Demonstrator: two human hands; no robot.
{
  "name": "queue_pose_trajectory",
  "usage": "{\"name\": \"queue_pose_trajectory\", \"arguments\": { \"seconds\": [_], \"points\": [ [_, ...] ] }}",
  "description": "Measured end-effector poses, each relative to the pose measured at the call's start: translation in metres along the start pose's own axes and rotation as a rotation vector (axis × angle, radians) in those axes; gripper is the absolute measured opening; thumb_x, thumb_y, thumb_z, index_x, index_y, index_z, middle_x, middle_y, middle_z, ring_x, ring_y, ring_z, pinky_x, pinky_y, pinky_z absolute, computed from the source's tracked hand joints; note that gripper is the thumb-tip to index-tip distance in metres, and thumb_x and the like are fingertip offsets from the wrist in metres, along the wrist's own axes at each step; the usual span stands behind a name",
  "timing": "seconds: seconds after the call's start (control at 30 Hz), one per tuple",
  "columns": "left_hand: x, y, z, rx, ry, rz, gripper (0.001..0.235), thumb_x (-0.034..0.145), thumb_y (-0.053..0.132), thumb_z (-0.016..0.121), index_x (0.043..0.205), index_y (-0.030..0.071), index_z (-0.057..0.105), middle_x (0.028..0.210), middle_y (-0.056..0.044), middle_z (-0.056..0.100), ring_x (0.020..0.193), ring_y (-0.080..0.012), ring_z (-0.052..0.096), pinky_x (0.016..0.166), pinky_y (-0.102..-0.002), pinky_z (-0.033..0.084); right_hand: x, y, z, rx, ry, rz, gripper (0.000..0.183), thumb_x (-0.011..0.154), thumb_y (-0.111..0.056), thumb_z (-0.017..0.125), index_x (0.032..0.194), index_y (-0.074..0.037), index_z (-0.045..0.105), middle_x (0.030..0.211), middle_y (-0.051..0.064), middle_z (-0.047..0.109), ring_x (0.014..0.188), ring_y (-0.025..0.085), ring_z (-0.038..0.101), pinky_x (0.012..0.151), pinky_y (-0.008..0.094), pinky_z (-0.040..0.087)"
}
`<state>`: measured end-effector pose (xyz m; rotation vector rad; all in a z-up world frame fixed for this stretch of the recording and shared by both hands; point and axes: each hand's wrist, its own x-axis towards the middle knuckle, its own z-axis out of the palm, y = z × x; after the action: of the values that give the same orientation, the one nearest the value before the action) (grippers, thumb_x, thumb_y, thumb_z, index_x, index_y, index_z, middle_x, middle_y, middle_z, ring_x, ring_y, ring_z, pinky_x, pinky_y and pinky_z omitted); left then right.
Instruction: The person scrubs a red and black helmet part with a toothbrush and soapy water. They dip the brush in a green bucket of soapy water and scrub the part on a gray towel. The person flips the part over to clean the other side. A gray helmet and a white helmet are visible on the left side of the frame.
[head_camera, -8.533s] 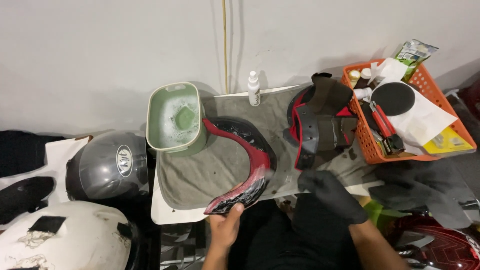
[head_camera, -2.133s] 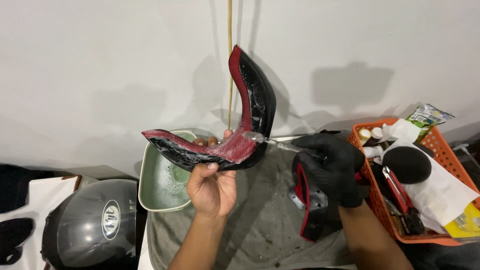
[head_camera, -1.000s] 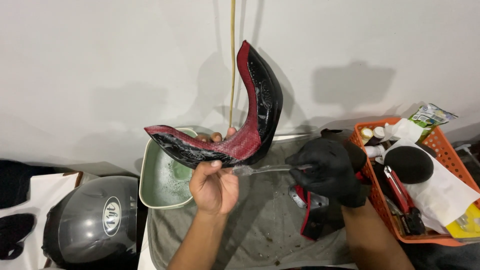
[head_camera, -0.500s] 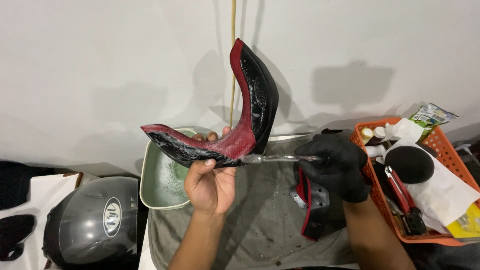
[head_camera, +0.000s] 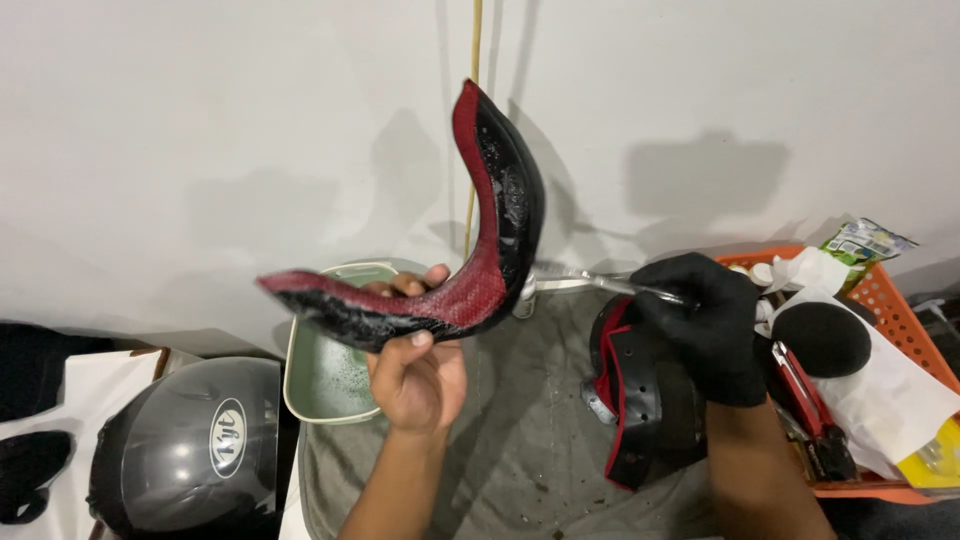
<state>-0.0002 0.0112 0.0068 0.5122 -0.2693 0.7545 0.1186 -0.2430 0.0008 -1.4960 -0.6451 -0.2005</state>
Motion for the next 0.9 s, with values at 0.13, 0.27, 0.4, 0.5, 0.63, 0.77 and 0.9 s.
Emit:
{"name": "queue_pose_trajectory", "arguments": {
  "seconds": [0.13,0.27,0.4,0.5,0.63,0.77,0.9],
  "points": [
    [0.0,0.001,0.0,0.188,-0.089,0.136,0.046,0.072,-0.005,0.061,0.111,0.015,0.047,0.106,-0.005,0.053,0.119,-0.027,0.059,0.102,-0.047,0.057,-0.009,0.001,0.01,0.002,0.147,-0.064,0.019,0.084,0.004,0.079,0.1,0.004,0.069,0.082,0.014,0.069,0.069,0.015,0.065,0.066,0.025,0.054],
    [-0.003,-0.001,0.006,0.265,-0.205,0.215,0.041,0.075,-0.005,0.064,0.105,0.014,0.043,0.103,-0.008,0.05,0.114,-0.0325,0.058,0.102,-0.05,0.049,-0.014,-0.044,0.029,-0.219,-0.048,-0.118,0.018,0.082,-0.006,0.078,0.099,-0.006,0.072,0.09,0.009,0.075,0.08,0.017,0.073,0.072,0.027,0.056],
    [-0.004,0.002,0.01,0.3,-0.258,0.23,0.033,0.082,0.0,0.067,0.105,0.014,0.047,0.105,-0.007,0.053,0.113,-0.0348,0.058,0.107,-0.052,0.043,-0.012,-0.032,0.034,-0.388,0.131,-0.004,0.012,0.094,-0.007,0.071,0.106,-0.008,0.072,0.101,0.004,0.073,0.089,0.014,0.069,0.077,0.028,0.055],
    [0.001,0.018,0.011,0.227,-0.232,0.29,0.039,0.079,-0.005,0.063,0.111,0.01,0.048,0.106,-0.011,0.053,0.114,-0.0333,0.056,0.11,-0.05,0.045,-0.01,-0.031,0.039,-0.144,0.34,0.106,0.017,0.092,0.001,0.068,0.107,-0.006,0.069,0.099,0.005,0.072,0.086,0.014,0.067,0.081,0.026,0.055],
    [0.006,0.06,0.009,0.354,-0.153,0.439,0.037,0.079,0.002,0.069,0.11,0.014,0.052,0.103,-0.006,0.057,0.111,-0.0304,0.059,0.109,-0.044,0.046,-0.012,-0.04,0.072,-0.584,0.122,0.344,0.027,0.082,-0.027,0.081,0.108,-0.027,0.076,0.089,-0.008,0.073,0.075,0.006,0.062,0.075,0.021,0.046],
    [0.002,0.096,0.0,0.377,-0.188,0.571,0.033,0.088,-0.004,0.06,0.111,0.015,0.047,0.107,-0.006,0.053,0.11,-0.0262,0.058,0.109,-0.044,0.053,-0.006,-0.005,0.159,-0.404,-0.594,0.153,0.031,0.093,-0.035,0.064,0.116,-0.017,0.07,0.113,0.001,0.076,0.104,0.02,0.071,0.084,0.035,0.054],
    [0.004,0.114,-0.004,0.354,-0.196,0.608,0.029,0.088,-0.002,0.056,0.111,0.015,0.049,0.106,-0.005,0.055,0.108,-0.0244,0.06,0.109,-0.047,0.054,0.005,0.037,0.267,-0.894,-0.804,-0.083,0.017,0.091,-0.036,0.064,0.092,-0.02,0.062,0.088,0.009,0.073,0.082,0.038,0.07,0.058,0.05,0.048]
  ]
}}
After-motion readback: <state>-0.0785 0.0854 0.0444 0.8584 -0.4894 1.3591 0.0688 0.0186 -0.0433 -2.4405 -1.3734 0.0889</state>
